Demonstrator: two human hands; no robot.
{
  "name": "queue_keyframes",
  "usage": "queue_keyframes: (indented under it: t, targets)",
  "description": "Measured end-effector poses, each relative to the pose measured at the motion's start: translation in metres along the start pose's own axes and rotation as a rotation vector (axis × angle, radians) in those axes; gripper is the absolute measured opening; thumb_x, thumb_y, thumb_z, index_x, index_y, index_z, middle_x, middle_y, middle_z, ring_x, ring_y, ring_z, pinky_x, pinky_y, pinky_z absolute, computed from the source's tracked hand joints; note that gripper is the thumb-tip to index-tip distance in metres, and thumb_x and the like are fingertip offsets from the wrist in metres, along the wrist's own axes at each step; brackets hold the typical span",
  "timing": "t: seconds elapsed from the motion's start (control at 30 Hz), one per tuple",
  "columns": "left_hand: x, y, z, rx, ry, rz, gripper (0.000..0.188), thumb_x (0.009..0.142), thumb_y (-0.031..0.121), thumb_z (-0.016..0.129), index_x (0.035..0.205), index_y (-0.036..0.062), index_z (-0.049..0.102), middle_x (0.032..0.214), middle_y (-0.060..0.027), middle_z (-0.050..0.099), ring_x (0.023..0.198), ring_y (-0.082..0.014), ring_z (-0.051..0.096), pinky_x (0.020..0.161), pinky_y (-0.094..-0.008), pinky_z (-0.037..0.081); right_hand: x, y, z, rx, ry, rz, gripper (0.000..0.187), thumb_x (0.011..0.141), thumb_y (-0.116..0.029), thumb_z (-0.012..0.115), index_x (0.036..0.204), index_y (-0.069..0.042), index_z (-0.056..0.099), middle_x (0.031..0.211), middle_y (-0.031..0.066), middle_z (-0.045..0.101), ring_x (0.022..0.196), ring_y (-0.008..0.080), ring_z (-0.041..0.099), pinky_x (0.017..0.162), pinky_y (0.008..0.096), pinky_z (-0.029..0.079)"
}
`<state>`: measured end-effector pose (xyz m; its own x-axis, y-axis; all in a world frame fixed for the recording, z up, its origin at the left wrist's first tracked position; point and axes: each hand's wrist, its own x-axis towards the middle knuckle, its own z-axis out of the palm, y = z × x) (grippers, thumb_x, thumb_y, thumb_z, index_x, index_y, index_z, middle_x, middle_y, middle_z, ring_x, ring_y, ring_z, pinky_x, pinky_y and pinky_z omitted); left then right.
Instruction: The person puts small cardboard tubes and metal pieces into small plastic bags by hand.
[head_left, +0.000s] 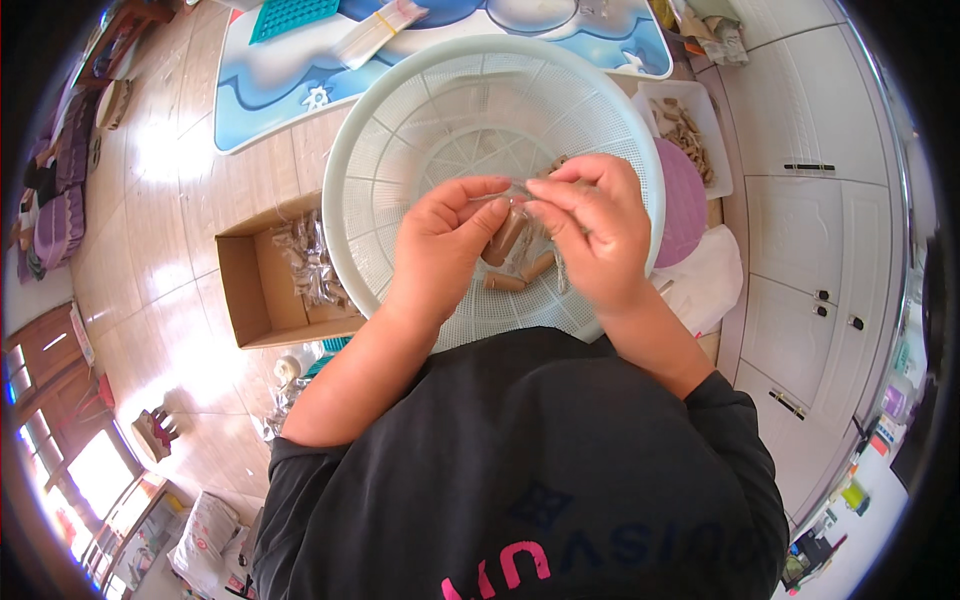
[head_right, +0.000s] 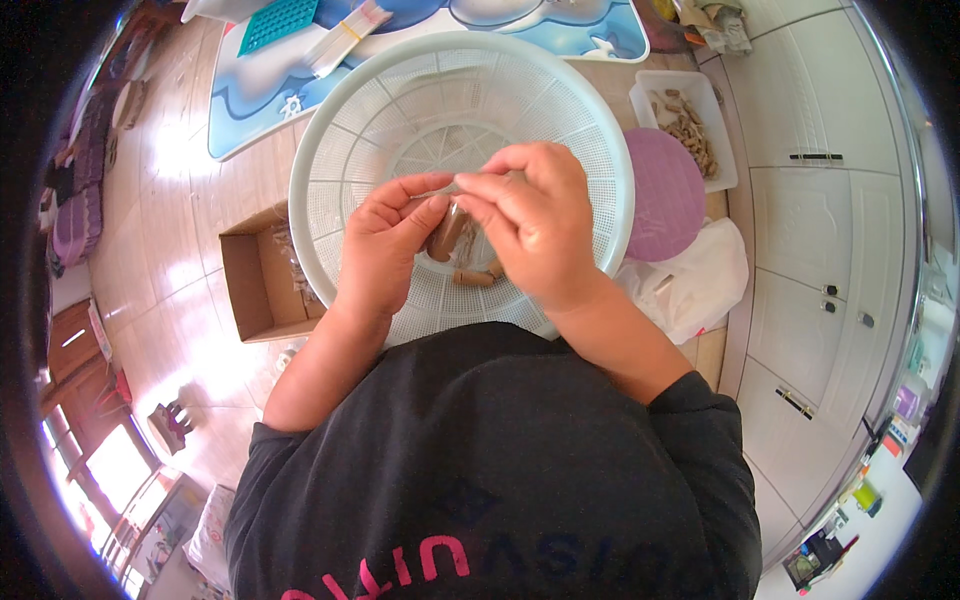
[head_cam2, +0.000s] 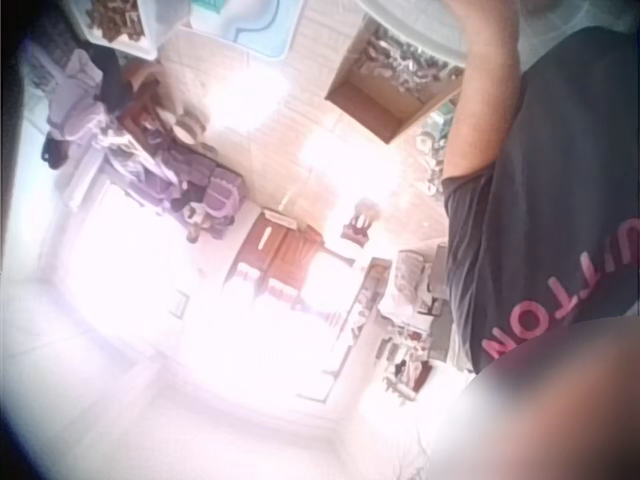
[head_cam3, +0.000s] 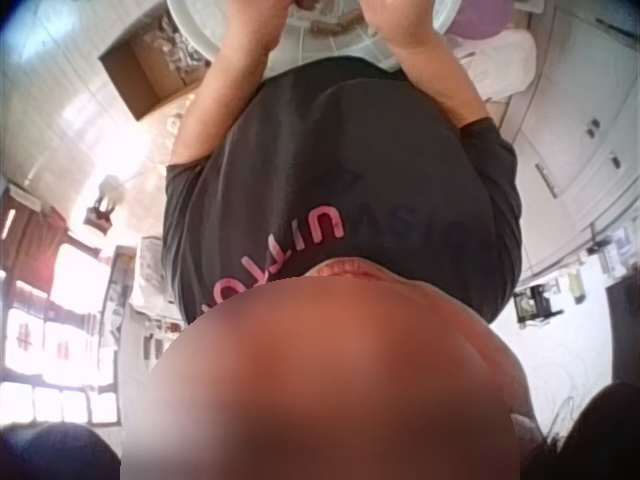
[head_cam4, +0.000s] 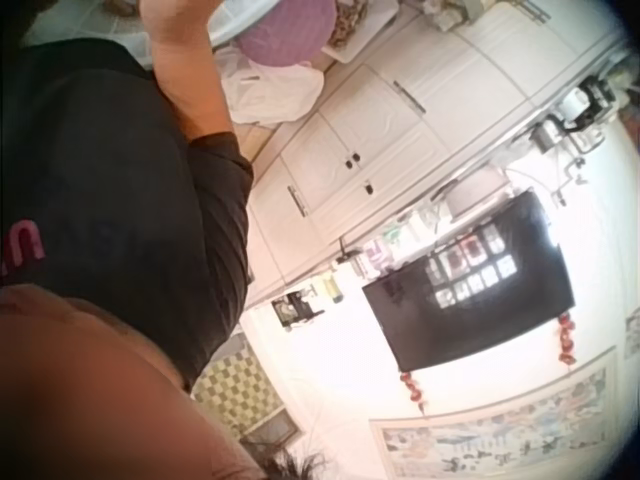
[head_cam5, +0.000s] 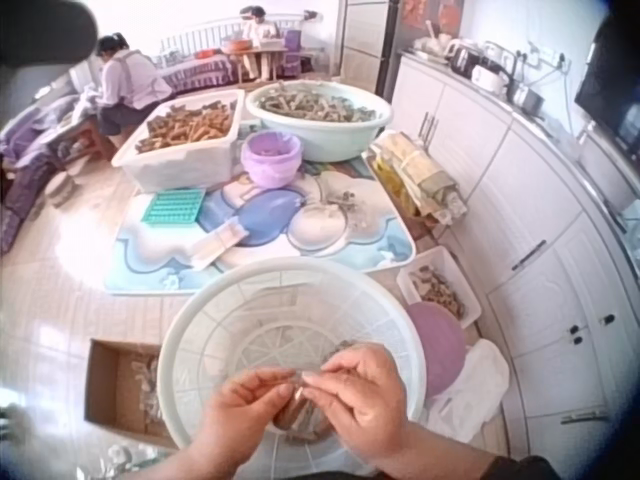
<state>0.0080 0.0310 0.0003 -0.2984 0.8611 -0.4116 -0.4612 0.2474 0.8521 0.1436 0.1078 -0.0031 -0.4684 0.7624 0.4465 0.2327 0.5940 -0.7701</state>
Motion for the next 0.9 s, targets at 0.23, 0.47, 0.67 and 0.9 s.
queue_keyframes:
  t: [0.23, 0.47, 0.67, 0.9]
  targets:
    - [-0.003, -0.005, 0.001, 0.011, -0.041, 0.005, 0.017, 0.085, 0.006, 0.057, 0.099, -0.0017, 0.061, 0.087, -0.0048, 0.064, 0.076, -0.0077, 0.057, 0.067, -0.0195, 0.045, 0.003, 0.009, 0.025, -0.018, 0.009, -0.061, 0.009, 0.065, -0.007, 0.069, 0.072, -0.006, 0.062, 0.073, 0.0053, 0.054, 0.07, 0.0239, 0.051, 0.063, 0.0316, 0.039]
    - [-0.006, -0.005, 0.004, 0.114, -0.017, -0.019, 0.016, 0.086, 0.006, 0.055, 0.098, -0.0024, 0.061, 0.091, -0.0077, 0.065, 0.078, -0.009, 0.058, 0.071, -0.0205, 0.046, 0.009, 0.018, 0.017, 0.722, 0.347, 0.587, 0.01, 0.084, -0.013, 0.056, 0.078, -0.006, 0.058, 0.075, 0.003, 0.057, 0.069, 0.0129, 0.051, 0.062, 0.0246, 0.04]
    - [-0.003, 0.002, -0.005, 0.006, 0.04, 0.035, 0.013, 0.087, 0.007, 0.053, 0.096, -0.0023, 0.056, 0.092, -0.011, 0.065, 0.077, -0.0111, 0.06, 0.067, -0.0214, 0.047, 0.002, 0.036, -0.014, 0.968, 0.173, 0.726, 0.02, 0.09, -0.022, 0.051, 0.084, -0.004, 0.059, 0.073, -0.0015, 0.053, 0.059, 0.0031, 0.042, 0.055, 0.0181, 0.036]
    - [-0.002, -0.001, -0.007, 0.006, 0.015, 0.09, 0.012, 0.087, 0.006, 0.053, 0.095, -0.0021, 0.054, 0.092, -0.0134, 0.064, 0.077, -0.0112, 0.06, 0.066, -0.0215, 0.047, -0.015, 0.005, 0.007, 0.682, -0.129, 0.705, 0.016, 0.086, -0.013, 0.057, 0.094, 0.001, 0.061, 0.081, 0.0026, 0.061, 0.064, 0.0038, 0.053, 0.057, 0.0165, 0.042]
